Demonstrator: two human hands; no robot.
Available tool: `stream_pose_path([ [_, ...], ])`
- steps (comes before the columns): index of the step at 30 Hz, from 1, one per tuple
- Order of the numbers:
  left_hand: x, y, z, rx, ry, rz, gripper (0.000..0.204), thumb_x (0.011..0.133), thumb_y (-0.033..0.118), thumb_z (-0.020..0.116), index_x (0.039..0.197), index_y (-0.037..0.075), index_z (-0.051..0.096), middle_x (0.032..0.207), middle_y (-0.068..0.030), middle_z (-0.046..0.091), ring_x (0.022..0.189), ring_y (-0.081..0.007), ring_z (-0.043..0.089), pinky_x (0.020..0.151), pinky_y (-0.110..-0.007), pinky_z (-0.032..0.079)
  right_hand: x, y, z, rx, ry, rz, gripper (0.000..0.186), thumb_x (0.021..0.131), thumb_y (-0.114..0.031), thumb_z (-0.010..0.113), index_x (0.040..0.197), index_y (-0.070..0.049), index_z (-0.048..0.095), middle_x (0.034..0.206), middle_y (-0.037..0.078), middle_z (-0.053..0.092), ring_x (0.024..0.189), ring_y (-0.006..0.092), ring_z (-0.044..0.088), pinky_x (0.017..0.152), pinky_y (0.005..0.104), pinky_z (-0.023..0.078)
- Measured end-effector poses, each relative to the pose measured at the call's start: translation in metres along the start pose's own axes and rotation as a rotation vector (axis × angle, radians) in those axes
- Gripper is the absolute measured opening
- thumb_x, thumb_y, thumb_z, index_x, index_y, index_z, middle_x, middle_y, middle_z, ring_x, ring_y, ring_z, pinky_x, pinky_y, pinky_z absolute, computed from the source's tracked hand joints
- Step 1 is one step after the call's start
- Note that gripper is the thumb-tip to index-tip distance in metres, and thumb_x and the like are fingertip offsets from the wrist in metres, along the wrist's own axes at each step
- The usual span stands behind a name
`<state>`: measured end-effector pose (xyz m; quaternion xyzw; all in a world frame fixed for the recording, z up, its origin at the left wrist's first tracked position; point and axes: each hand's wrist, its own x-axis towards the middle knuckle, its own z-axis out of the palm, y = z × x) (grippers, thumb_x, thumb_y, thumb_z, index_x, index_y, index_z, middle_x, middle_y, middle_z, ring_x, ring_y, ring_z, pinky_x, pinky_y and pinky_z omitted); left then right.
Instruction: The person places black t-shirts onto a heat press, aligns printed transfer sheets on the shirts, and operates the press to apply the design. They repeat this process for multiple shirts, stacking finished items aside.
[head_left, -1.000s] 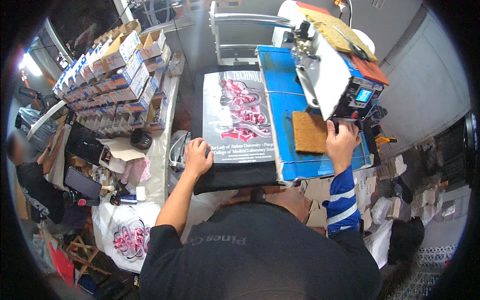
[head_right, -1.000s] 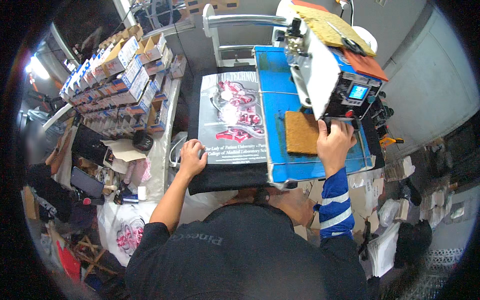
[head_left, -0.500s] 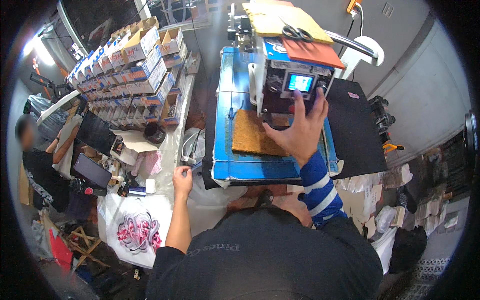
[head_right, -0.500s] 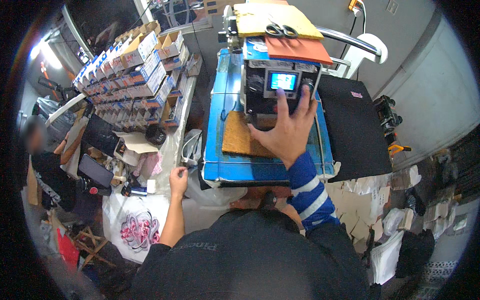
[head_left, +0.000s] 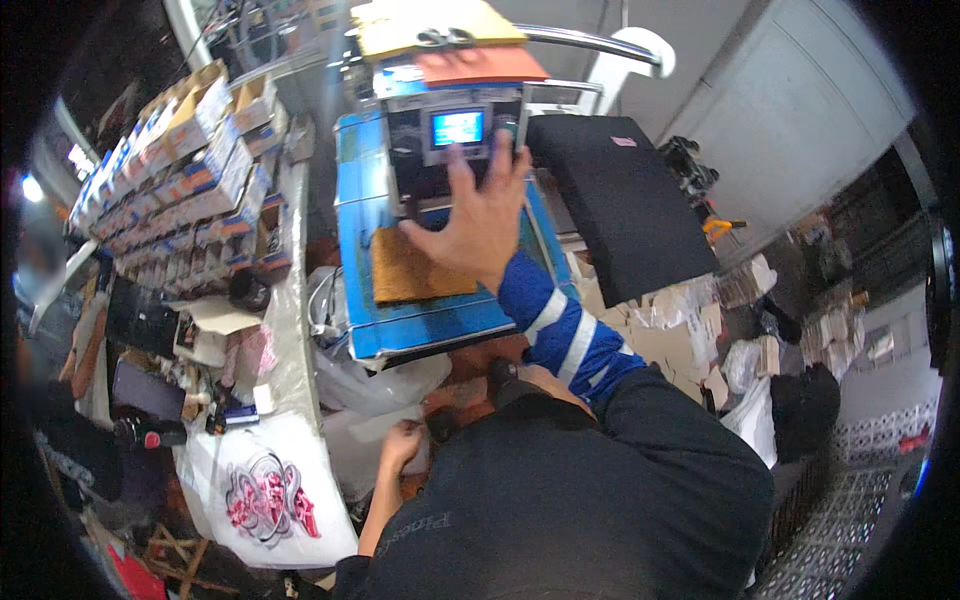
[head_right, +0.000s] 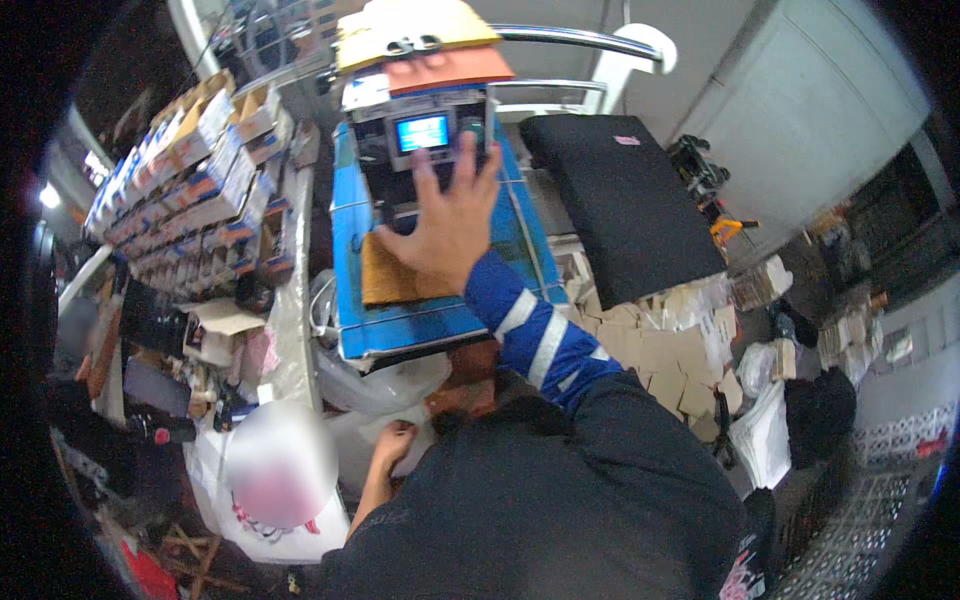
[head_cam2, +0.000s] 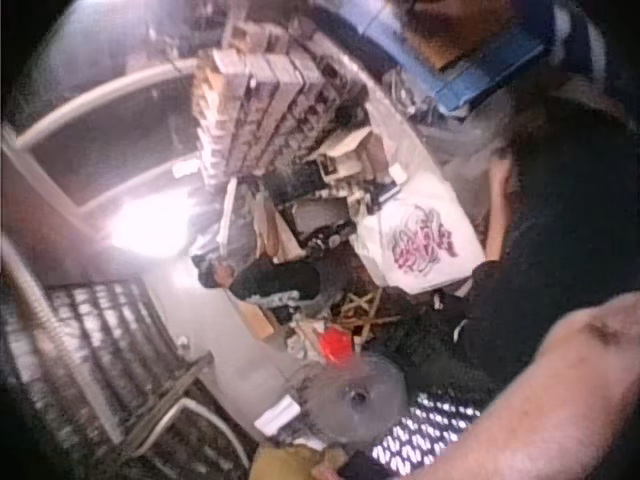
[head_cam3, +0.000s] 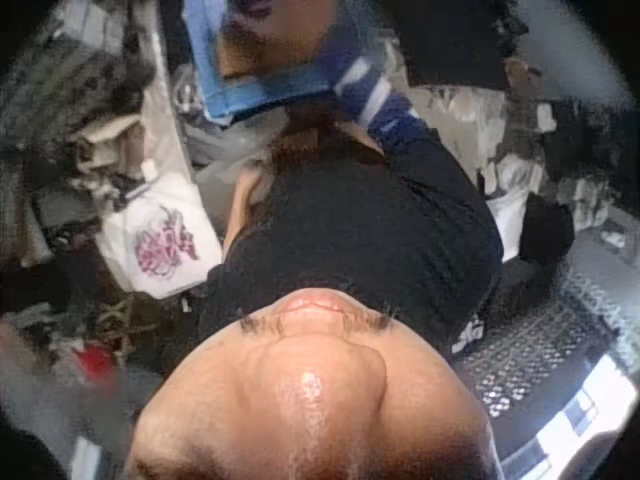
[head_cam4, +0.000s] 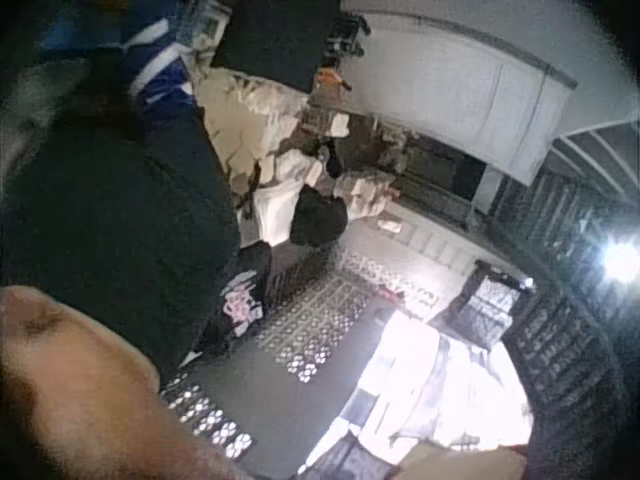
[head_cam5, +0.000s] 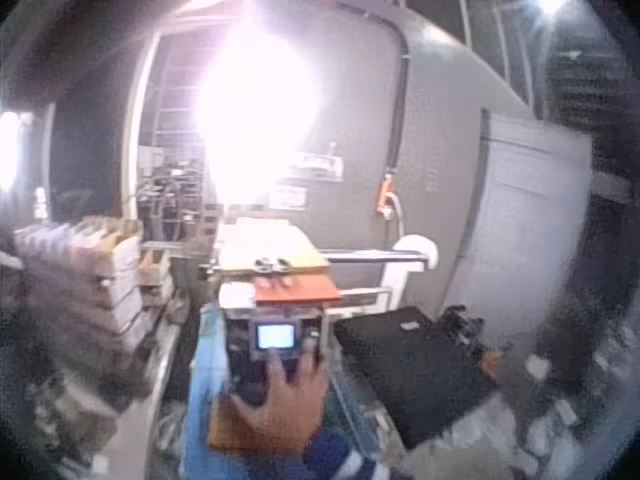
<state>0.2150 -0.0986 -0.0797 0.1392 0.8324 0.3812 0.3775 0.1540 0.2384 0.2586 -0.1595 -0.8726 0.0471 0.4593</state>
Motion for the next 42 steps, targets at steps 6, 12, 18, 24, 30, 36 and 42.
stream_pose_path([
  [6, 0.065, 0.155, 0.141, 0.198, -0.787, 0.547, 0.030, 0.098, 0.028, 0.066, 0.116, 0.004, 0.070, 0.117, -0.0063, 0.071, 0.107, -0.0195, 0.066, 0.091, -0.037, 0.052, -0.026, 0.072, -0.058, 0.494, -0.115, -0.178, 0.051, 0.076, -0.030, 0.082, 0.120, -0.012, 0.065, 0.142, 0.022, 0.049, 0.135, 0.0502, 0.039, 0.112, 0.0572, 0.035],
  [12, 0.143, 0.254, 0.326, -0.633, -0.737, 0.511, 0.030, 0.102, 0.029, 0.058, 0.125, 0.011, 0.065, 0.117, -0.0032, 0.067, 0.105, -0.0212, 0.065, 0.089, -0.038, 0.053, -0.134, 0.231, -0.112, 0.689, -0.410, 0.046, 0.019, 0.082, -0.014, 0.073, 0.099, -0.006, 0.069, 0.102, 0.012, 0.071, 0.100, 0.0339, 0.064, 0.091, 0.0460, 0.049],
  [18, 0.136, 0.360, 0.333, -1.070, -0.124, -0.087, 0.016, 0.099, 0.021, 0.061, 0.109, 0.009, 0.066, 0.108, -0.0047, 0.065, 0.099, -0.0166, 0.062, 0.085, -0.036, 0.054, -0.205, 0.358, -0.151, 0.290, -0.590, -0.001, 0.040, 0.076, -0.018, 0.075, 0.114, -0.007, 0.067, 0.125, 0.012, 0.062, 0.117, 0.0345, 0.056, 0.098, 0.0480, 0.045],
  [24, 0.092, 0.440, 0.286, -1.145, -0.106, 0.292, 0.031, 0.104, 0.033, 0.056, 0.121, 0.008, 0.064, 0.113, -0.0057, 0.069, 0.109, -0.0204, 0.063, 0.095, -0.041, 0.051, -0.129, 0.400, -0.141, 0.426, -0.461, 0.044, 0.022, 0.075, -0.010, 0.063, 0.096, -0.006, 0.069, 0.094, 0.013, 0.070, 0.091, 0.0353, 0.068, 0.082, 0.0468, 0.053],
  [30, 0.062, 0.477, 0.312, -1.291, -0.307, 0.202, 0.065, 0.105, 0.055, 0.043, 0.140, 0.001, 0.051, 0.135, -0.0146, 0.060, 0.123, -0.0306, 0.058, 0.113, -0.048, 0.040, -0.044, 0.386, -0.260, 0.861, -0.665, -0.342, 0.028, 0.065, 0.000, 0.066, 0.092, 0.000, 0.069, 0.086, 0.021, 0.068, 0.081, 0.0411, 0.066, 0.072, 0.0436, 0.055],
  [36, 0.027, 0.472, 0.285, -1.301, -0.087, 0.177, 0.060, 0.106, 0.046, 0.046, 0.138, -0.003, 0.055, 0.140, -0.0129, 0.060, 0.125, -0.0274, 0.059, 0.109, -0.042, 0.044, -0.046, 0.358, -0.300, 1.645, -1.795, -0.833, 0.071, 0.080, -0.043, 0.084, 0.125, 0.008, 0.062, 0.113, 0.020, 0.071, 0.104, 0.0298, 0.069, 0.091, 0.0376, 0.055],
  [42, -0.080, 0.449, 0.264, 0.285, 0.285, 1.083, 0.034, 0.090, 0.030, 0.074, 0.110, 0.002, 0.069, 0.134, -0.0169, 0.061, 0.132, -0.0332, 0.052, 0.117, -0.048, 0.035, -0.075, 0.362, -0.244, 2.072, -1.321, 0.956, 0.072, 0.102, -0.066, 0.038, 0.125, -0.003, 0.063, 0.109, 0.017, 0.072, 0.095, 0.0301, 0.073, 0.086, 0.0472, 0.060],
])
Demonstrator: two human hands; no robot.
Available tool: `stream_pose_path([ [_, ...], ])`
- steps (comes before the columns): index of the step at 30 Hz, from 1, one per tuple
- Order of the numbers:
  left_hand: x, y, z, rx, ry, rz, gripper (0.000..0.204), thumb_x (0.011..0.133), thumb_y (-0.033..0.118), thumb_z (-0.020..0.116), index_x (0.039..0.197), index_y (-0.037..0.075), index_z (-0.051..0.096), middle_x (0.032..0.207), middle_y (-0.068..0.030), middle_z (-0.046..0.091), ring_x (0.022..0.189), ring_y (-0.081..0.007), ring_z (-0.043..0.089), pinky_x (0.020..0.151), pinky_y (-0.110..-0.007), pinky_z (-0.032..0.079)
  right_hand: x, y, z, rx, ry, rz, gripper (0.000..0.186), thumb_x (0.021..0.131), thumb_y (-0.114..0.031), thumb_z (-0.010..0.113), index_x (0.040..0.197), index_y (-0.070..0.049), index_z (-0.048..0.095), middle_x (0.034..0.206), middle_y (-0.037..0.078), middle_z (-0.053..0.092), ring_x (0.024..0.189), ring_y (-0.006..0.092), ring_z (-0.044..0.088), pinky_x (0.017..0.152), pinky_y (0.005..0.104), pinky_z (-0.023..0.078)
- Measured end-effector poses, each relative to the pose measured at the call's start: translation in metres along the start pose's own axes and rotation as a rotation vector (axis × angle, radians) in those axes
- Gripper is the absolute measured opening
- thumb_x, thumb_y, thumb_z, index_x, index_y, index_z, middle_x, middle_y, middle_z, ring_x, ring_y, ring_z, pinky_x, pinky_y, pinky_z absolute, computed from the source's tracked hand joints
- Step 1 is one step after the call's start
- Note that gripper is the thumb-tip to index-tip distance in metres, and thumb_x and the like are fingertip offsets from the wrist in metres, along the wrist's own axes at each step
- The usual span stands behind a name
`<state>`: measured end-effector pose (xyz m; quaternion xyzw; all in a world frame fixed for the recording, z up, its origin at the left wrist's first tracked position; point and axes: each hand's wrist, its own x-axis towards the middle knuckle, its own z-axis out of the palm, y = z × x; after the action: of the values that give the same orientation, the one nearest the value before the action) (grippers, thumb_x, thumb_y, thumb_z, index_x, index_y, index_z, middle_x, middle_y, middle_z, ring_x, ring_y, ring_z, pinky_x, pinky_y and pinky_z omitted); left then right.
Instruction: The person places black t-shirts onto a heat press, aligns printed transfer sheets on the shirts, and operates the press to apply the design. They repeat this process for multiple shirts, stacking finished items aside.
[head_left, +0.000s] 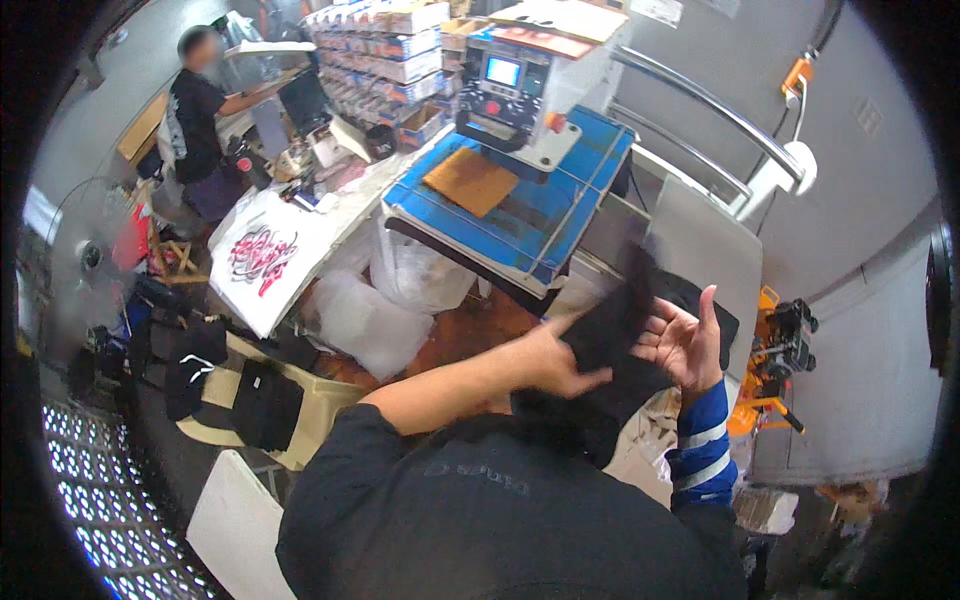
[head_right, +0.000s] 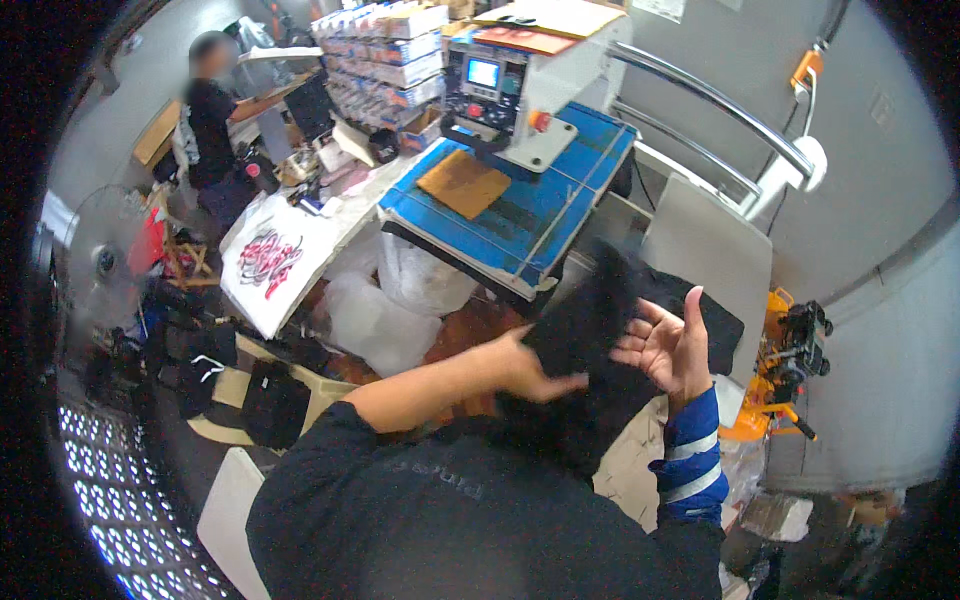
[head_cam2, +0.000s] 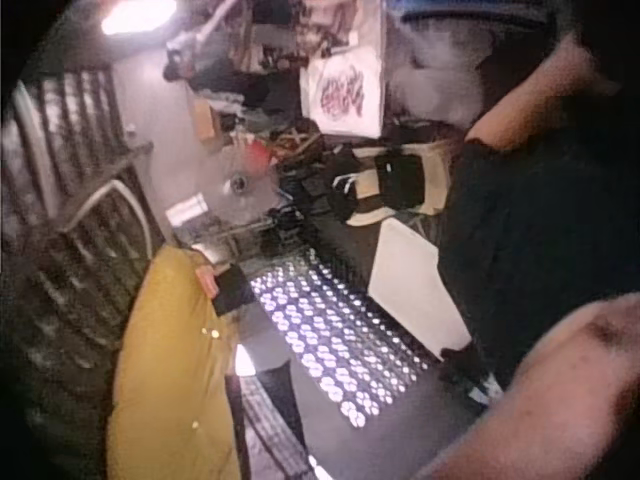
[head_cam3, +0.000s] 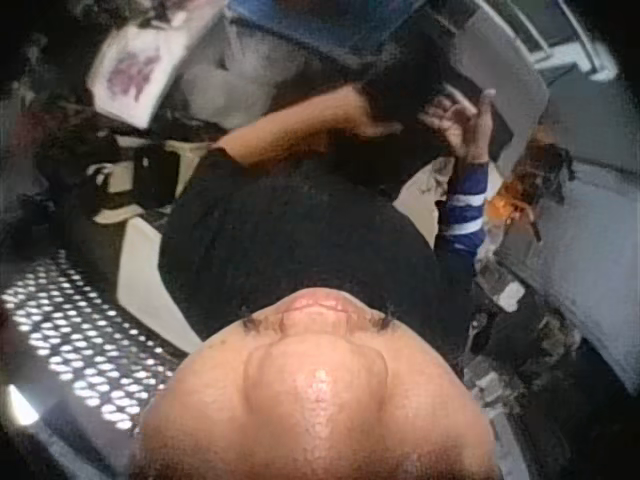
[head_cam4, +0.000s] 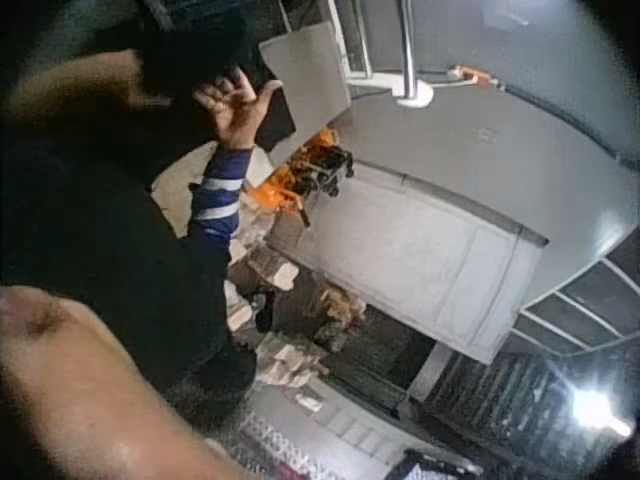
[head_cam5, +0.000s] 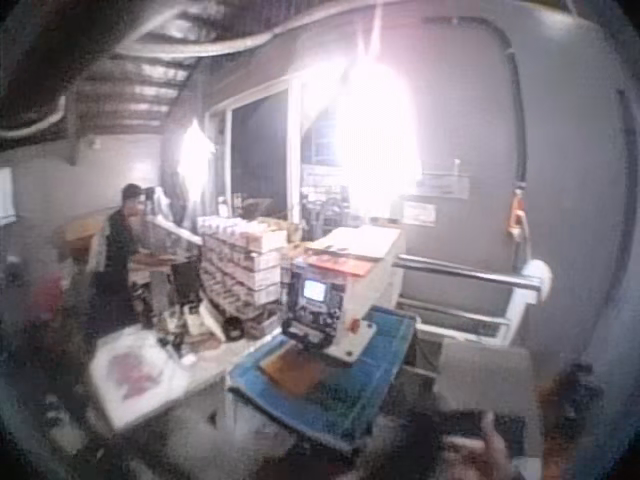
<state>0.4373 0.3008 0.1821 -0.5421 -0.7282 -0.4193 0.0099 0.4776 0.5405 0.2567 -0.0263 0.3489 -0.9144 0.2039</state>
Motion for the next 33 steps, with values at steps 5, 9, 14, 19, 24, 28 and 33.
stream_pose_path([
  [5, -0.035, 0.048, -0.058, -0.398, -0.092, 0.268, 0.025, 0.085, 0.028, 0.080, 0.087, 0.004, 0.072, 0.126, -0.0164, 0.066, 0.129, -0.0425, 0.054, 0.119, -0.059, 0.029, 0.010, 0.043, 0.036, -0.991, 0.309, -0.028, 0.040, 0.081, -0.006, 0.066, 0.121, 0.002, 0.066, 0.117, 0.008, 0.069, 0.108, 0.0199, 0.063, 0.096, 0.0344, 0.050],
  [9, -0.089, 0.013, -0.089, -0.290, 0.300, -0.215, 0.038, 0.076, 0.011, 0.082, 0.112, 0.006, 0.071, 0.141, -0.0181, 0.054, 0.137, -0.0396, 0.046, 0.116, -0.056, 0.031, 0.014, 0.079, 0.089, -0.981, -0.165, 0.291, 0.042, 0.093, -0.036, 0.075, 0.111, 0.000, 0.067, 0.096, 0.004, 0.068, 0.089, 0.0124, 0.061, 0.079, 0.0302, 0.051],
  [14, -0.125, -0.051, -0.022, 0.016, -0.457, -0.145, 0.063, 0.067, 0.009, 0.083, 0.127, 0.015, 0.066, 0.158, -0.0150, 0.039, 0.146, -0.0412, 0.033, 0.117, -0.065, 0.022, 0.009, 0.109, 0.126, -1.191, -0.682, 0.326, 0.070, 0.091, -0.065, 0.065, 0.075, 0.004, 0.064, 0.057, 0.012, 0.057, 0.057, 0.0237, 0.059, 0.054, 0.0400, 0.047],
  [19, -0.157, -0.056, -0.032, -0.237, -0.097, -0.623, 0.034, 0.073, 0.008, 0.080, 0.105, 0.002, 0.069, 0.100, -0.0135, 0.073, 0.096, -0.0268, 0.071, 0.085, -0.035, 0.054, -0.031, 0.070, 0.105, -1.871, -0.084, 0.011, 0.029, 0.085, -0.027, 0.071, 0.084, 0.001, 0.066, 0.070, 0.024, 0.063, 0.067, 0.0408, 0.066, 0.061, 0.0437, 0.053],
  [24, -0.163, -0.031, -0.077, -0.078, 0.269, -0.455, 0.015, 0.084, 0.005, 0.074, 0.096, 0.003, 0.065, 0.088, -0.0117, 0.069, 0.082, -0.0276, 0.068, 0.074, -0.038, 0.053, -0.098, 0.061, 0.059, -1.882, 0.766, -0.545, 0.025, 0.071, 0.002, 0.062, 0.095, 0.001, 0.066, 0.091, 0.021, 0.068, 0.087, 0.0419, 0.066, 0.078, 0.0436, 0.053],
  [28, -0.145, -0.039, -0.054, -0.066, 0.078, -0.570, 0.004, 0.089, 0.001, 0.064, 0.093, 0.003, 0.063, 0.108, -0.0151, 0.067, 0.104, -0.0289, 0.066, 0.091, -0.039, 0.052, -0.143, 0.077, 0.026, -1.930, 1.088, -0.628, 0.028, 0.070, 0.002, 0.053, 0.095, 0.003, 0.064, 0.094, 0.021, 0.066, 0.092, 0.0418, 0.063, 0.084, 0.0434, 0.051],
  [33, -0.120, -0.034, 0.078, -0.394, -0.070, -0.187, 0.057, 0.074, 0.013, 0.082, 0.126, 0.006, 0.058, 0.133, -0.0213, 0.057, 0.122, -0.0378, 0.056, 0.105, -0.046, 0.044, -0.136, 0.106, 0.051, -1.412, 0.878, -0.430, 0.039, 0.068, -0.001, 0.055, 0.104, 0.000, 0.071, 0.091, 0.011, 0.073, 0.083, 0.0183, 0.068, 0.078, 0.0302, 0.054],
])
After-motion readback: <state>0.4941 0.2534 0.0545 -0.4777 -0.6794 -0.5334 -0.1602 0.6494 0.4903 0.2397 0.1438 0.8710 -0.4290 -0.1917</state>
